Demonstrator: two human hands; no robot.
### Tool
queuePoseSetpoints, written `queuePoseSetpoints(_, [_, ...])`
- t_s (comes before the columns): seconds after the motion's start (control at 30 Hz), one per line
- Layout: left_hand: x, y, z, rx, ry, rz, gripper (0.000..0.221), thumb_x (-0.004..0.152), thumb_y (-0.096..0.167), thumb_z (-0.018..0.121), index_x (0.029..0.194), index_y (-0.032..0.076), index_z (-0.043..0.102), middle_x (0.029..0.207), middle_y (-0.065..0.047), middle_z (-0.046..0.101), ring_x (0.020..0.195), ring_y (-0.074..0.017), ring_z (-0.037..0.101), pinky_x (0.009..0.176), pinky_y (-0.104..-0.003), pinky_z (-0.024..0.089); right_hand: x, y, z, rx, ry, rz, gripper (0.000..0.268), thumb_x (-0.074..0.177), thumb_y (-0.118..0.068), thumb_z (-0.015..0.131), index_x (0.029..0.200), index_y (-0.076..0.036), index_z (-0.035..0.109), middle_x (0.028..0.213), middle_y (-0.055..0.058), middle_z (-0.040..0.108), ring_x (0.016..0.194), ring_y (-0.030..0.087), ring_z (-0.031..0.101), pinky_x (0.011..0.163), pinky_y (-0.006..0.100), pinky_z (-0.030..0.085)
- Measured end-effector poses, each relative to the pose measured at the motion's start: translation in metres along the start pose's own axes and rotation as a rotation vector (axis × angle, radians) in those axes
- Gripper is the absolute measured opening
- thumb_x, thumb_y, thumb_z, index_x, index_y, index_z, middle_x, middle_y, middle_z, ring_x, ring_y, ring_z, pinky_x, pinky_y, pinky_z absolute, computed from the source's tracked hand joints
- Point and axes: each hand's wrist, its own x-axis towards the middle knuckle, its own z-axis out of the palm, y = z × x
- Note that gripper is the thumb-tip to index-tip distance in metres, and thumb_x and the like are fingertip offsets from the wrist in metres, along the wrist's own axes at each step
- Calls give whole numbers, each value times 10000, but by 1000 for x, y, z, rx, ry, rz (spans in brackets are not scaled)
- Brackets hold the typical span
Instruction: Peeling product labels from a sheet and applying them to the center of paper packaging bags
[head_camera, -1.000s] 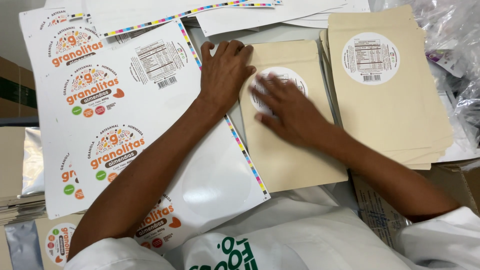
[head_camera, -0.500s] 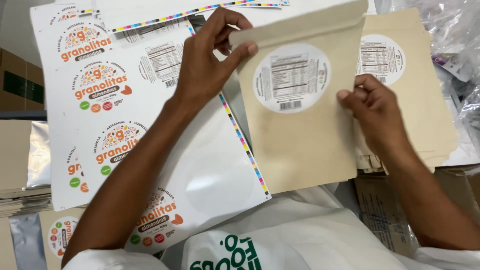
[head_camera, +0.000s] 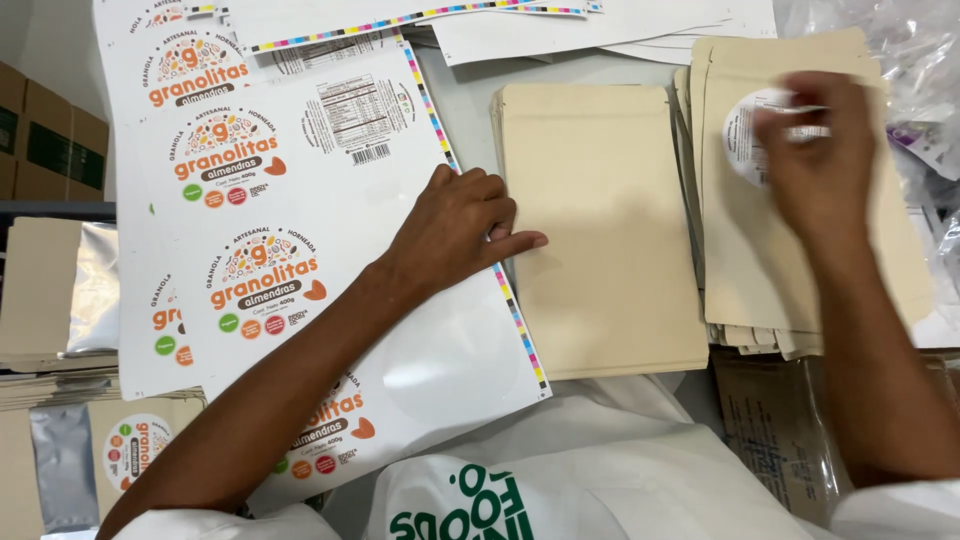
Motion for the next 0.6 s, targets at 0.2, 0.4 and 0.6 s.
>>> queuePoseSetpoints(0.2, [12, 22, 8, 153, 270, 198, 536, 998, 520, 691, 645, 176, 479, 629, 11, 511, 595, -229, 527, 675, -380, 301, 36, -133, 98, 536, -554, 404, 226, 1063, -245, 590, 1106, -43, 681, 933, 121, 754, 801, 162, 722, 705, 243, 565])
queuePoseSetpoints(0.4, [-6, 34, -19, 69, 90, -100, 625, 893, 561, 707, 1306, 106, 590, 1337, -108, 611, 1264, -301, 563, 1020, -517, 347, 49, -150, 124, 336, -603, 337, 175, 991, -291, 643, 1031, -135, 709, 879, 4, 743, 734, 89, 680, 725, 238, 524])
queuePoseSetpoints(0.6, [15, -80, -49, 256, 333, -259, 483, 999, 420, 702, 1331, 89, 585, 1311, -119, 580, 1252, -324, 545, 1002, -564, 351, 56, -136, 153, 205, -594, 248, 192, 951, -295, 668, 1044, -154, 761, 858, -75, 679, 761, 47, 545, 722, 230, 434])
